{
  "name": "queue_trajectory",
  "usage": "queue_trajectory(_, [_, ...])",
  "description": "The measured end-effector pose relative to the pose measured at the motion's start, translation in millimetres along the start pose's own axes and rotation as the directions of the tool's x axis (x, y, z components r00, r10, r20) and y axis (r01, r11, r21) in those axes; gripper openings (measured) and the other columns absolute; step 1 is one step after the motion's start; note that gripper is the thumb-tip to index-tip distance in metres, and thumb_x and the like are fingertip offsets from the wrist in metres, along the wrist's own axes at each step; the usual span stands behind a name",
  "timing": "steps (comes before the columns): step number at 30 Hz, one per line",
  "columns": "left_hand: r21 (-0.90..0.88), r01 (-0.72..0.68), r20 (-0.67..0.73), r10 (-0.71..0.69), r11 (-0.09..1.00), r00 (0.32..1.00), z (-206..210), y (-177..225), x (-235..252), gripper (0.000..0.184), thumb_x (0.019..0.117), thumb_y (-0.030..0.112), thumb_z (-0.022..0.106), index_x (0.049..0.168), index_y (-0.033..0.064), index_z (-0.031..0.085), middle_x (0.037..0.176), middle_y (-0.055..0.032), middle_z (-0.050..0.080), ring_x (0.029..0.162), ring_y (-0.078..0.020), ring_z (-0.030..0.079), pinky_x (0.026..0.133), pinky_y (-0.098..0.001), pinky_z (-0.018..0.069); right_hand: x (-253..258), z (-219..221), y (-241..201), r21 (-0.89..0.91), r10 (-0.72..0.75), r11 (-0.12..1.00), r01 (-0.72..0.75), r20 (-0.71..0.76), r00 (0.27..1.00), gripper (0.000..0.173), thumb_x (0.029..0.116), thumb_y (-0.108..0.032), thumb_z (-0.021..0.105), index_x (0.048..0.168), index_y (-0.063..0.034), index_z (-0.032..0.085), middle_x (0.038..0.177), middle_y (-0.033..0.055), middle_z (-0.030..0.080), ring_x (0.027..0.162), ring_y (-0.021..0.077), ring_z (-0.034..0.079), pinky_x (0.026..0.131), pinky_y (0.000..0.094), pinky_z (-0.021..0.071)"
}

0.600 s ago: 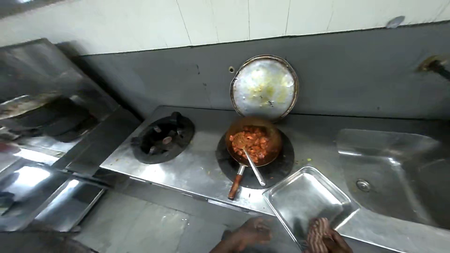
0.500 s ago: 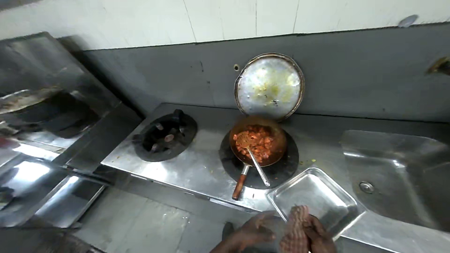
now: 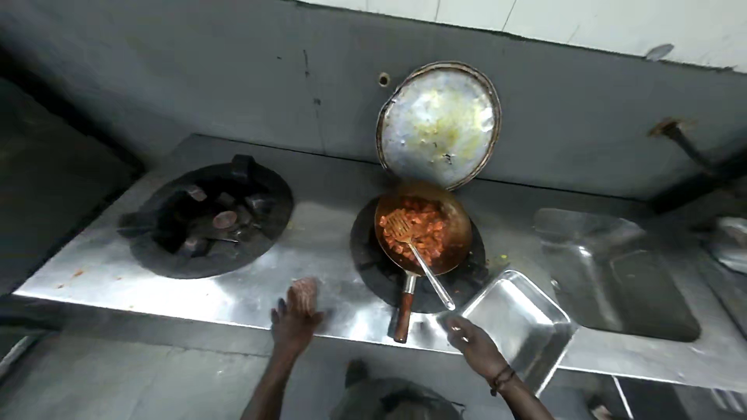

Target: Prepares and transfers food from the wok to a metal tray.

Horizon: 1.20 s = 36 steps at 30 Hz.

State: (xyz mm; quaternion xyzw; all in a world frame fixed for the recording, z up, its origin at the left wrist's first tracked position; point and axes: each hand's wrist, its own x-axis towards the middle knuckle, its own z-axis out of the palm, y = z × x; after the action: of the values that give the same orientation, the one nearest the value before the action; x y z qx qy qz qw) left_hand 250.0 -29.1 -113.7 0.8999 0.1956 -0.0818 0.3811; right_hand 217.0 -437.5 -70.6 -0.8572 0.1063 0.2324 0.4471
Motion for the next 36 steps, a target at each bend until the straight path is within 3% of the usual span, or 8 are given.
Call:
queue_trajectory(1, [0.037, -0.027, -0.011, 0.027, 0.999, 1.000, -3.9, -3.5, 11.8, 0.100, 0.0875, 0.027, 0.081, 0.162, -0.0007, 0.021, 0.161, -0.0356, 0.026, 0.146, -0.0547, 0.029, 0.117, -0.0677, 0.0281, 8.1, -1.2, -0.4, -0.049, 0.022, 0.998, -0.025, -0.057, 0.998, 0.045, 0.0998, -0.018, 0.064, 0.143, -0.0069, 0.058, 0.140, 0.0146, 0.062, 0.119, 0.0247, 0.066, 0.103, 0.0427, 0.0537])
queue_trajectory(5, [-0.013, -0.081, 0.260, 0.081, 0.997, 0.962, 7.8, 28.6, 19.6, 0.081, 0.0943, 0.033, 0.075, 0.160, 0.0077, 0.034, 0.158, -0.0245, 0.041, 0.144, -0.0409, 0.043, 0.117, -0.0591, 0.0361, 47.4, -2.6, -2.7, -0.293, 0.031, 0.952, -0.086, -0.186, 0.982, 0.053, 0.0979, -0.021, 0.068, 0.147, -0.0057, 0.055, 0.146, 0.0199, 0.057, 0.134, 0.0329, 0.056, 0.115, 0.0479, 0.0427])
queue_trajectory(10, [-0.242, 0.028, 0.668, 0.145, 0.970, 0.729, 104.5, 55.2, 2.0, 0.082, 0.0955, 0.043, 0.070, 0.161, 0.0102, 0.033, 0.155, -0.0194, 0.046, 0.141, -0.0321, 0.048, 0.116, -0.0507, 0.0420, 103.5, 14.8, 0.7, -0.437, 0.125, 0.874, -0.211, -0.219, 0.968, 0.058, 0.0983, -0.029, 0.066, 0.148, -0.0037, 0.051, 0.149, 0.0216, 0.053, 0.138, 0.0369, 0.051, 0.116, 0.0524, 0.0411])
queue_trajectory(15, [-0.426, 0.461, 0.774, 0.050, 0.779, 0.631, 165.7, 83.5, -16.0, 0.053, 0.1020, 0.027, 0.064, 0.146, 0.0042, 0.044, 0.110, -0.0158, 0.067, 0.092, -0.0241, 0.070, 0.083, -0.0403, 0.0598, 120.6, 28.0, -13.7, -0.410, 0.238, 0.864, -0.294, -0.182, 0.954, 0.061, 0.0989, -0.032, 0.065, 0.151, -0.0089, 0.044, 0.135, 0.0245, 0.061, 0.118, 0.0422, 0.065, 0.098, 0.0595, 0.0529])
queue_trajectory(18, [-0.296, 0.558, 0.784, -0.137, 0.775, 0.606, 164.4, 104.3, -20.1, 0.050, 0.1023, 0.030, 0.065, 0.142, 0.0057, 0.045, 0.092, -0.0135, 0.064, 0.072, -0.0230, 0.067, 0.068, -0.0386, 0.0598, 109.6, 22.1, -23.8, -0.297, 0.180, 0.931, -0.210, -0.127, 0.975, 0.044, 0.0979, -0.027, 0.067, 0.137, -0.0082, 0.060, 0.123, 0.0222, 0.068, 0.113, 0.0398, 0.066, 0.096, 0.0596, 0.0523])
queue_trajectory(23, [-0.383, 0.581, 0.764, -0.107, 0.719, 0.636, 180.4, 106.0, -20.7, 0.041, 0.0977, 0.011, 0.066, 0.133, 0.0034, 0.047, 0.089, -0.0121, 0.065, 0.062, -0.0193, 0.064, 0.056, -0.0332, 0.0572, 64.3, -22.3, -25.1, -0.125, 0.121, 0.981, -0.148, -0.199, 0.972, 0.033, 0.1012, -0.017, 0.059, 0.132, -0.0052, 0.061, 0.106, 0.0207, 0.071, 0.089, 0.0346, 0.072, 0.081, 0.0545, 0.0589])
queue_trajectory(29, [-0.435, 0.451, 0.627, -0.097, 0.779, 0.773, 180.1, 123.2, -50.5, 0.030, 0.0971, 0.012, 0.069, 0.120, 0.0017, 0.052, 0.073, -0.0066, 0.056, 0.049, -0.0144, 0.054, 0.046, -0.0286, 0.0507, 7.2, -52.1, 17.2, -0.287, 0.049, 0.950, -0.124, -0.254, 0.966, 0.034, 0.1021, -0.014, 0.055, 0.136, -0.0075, 0.054, 0.106, 0.0189, 0.071, 0.097, 0.0368, 0.071, 0.087, 0.0566, 0.0561])
queue_trajectory(36, [-0.399, 0.471, 0.623, -0.144, 0.787, 0.769, 144.6, 129.1, -143.2, 0.024, 0.0973, 0.005, 0.063, 0.117, 0.0010, 0.051, 0.070, -0.0047, 0.055, 0.048, -0.0134, 0.054, 0.046, -0.0283, 0.0507, -57.7, -61.8, 94.1, 0.525, -0.033, 0.830, 0.189, -0.293, 0.956, 0.029, 0.0964, -0.005, 0.053, 0.125, -0.0005, 0.052, 0.087, 0.0086, 0.065, 0.056, 0.0140, 0.055, 0.051, 0.0299, 0.0486])
